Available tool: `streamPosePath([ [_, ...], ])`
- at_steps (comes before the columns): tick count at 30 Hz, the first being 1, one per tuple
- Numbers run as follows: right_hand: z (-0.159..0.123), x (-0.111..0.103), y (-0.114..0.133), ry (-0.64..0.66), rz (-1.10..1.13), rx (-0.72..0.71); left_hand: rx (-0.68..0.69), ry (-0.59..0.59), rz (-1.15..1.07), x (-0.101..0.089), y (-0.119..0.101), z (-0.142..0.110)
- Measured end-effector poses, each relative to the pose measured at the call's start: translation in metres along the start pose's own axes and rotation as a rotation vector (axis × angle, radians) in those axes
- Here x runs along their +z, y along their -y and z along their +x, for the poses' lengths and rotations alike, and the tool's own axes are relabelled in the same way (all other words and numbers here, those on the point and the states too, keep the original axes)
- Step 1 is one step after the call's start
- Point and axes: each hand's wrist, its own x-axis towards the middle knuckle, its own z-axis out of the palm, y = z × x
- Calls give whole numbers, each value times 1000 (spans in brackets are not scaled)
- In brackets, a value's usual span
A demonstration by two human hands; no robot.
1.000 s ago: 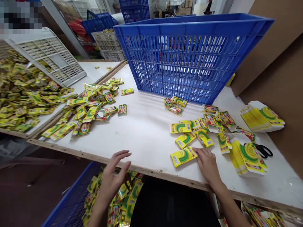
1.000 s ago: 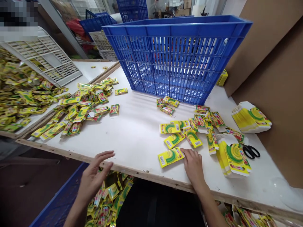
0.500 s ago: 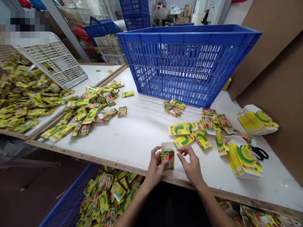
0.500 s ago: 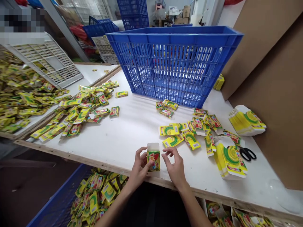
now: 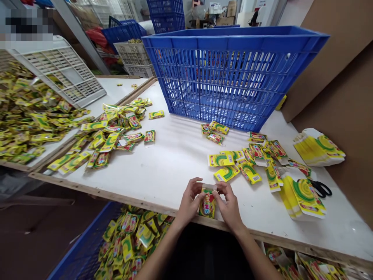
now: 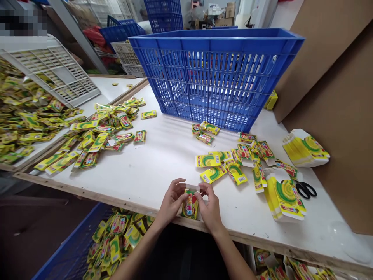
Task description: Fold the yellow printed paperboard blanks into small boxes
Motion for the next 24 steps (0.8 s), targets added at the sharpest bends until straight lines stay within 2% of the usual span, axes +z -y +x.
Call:
streamPosePath([
  [5,-4,-1,6,87,2,-84,39,15,193,-2,-7,-1],
  [8,-5,-1,9,50,-7,-98,71,9,247,-2,-9,-1],
  [12,-5,3,10,-4,-34,-57,61,-32,261,1,-9,1],
  [18,3,2,13,-15,-47,74,18,-82,238,6,-11,6],
  [24,-2,0,11,8,14,44,18,-60,143,4,-7,3],
])
